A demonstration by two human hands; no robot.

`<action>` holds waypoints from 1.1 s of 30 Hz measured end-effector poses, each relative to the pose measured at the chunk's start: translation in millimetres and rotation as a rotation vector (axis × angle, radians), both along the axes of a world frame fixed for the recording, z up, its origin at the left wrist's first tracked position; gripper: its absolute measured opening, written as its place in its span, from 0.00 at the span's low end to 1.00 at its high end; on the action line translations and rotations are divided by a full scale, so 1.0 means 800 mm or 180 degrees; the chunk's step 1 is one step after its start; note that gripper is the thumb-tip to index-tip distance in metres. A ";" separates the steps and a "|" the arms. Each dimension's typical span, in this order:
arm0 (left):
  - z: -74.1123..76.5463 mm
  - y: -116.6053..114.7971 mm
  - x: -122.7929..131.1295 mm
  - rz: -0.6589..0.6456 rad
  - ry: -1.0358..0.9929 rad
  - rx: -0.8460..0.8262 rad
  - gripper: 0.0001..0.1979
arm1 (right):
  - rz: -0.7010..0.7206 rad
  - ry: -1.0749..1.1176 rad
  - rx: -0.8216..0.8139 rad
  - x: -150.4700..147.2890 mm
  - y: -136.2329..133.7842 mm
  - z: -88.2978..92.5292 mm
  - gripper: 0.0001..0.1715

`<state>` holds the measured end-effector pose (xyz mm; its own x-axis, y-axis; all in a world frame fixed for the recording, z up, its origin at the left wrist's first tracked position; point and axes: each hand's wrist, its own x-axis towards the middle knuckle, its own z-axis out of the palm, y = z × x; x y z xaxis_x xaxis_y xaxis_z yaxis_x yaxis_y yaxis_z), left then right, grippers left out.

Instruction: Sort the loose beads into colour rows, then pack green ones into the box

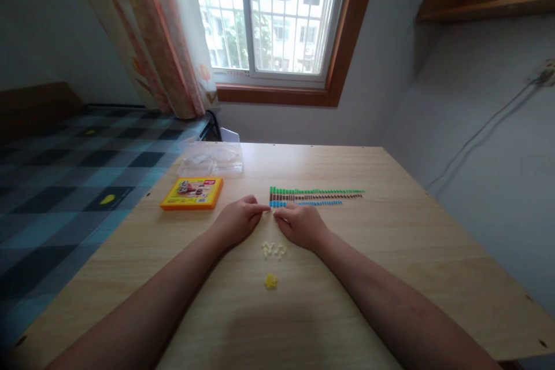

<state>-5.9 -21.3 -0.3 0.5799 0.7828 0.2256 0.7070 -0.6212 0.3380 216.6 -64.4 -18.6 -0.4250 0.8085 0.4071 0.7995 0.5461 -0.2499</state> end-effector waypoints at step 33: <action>0.001 0.000 -0.001 0.0030 -0.0220 0.0011 0.18 | -0.0011 0.0102 -0.0163 0.002 0.015 -0.001 0.14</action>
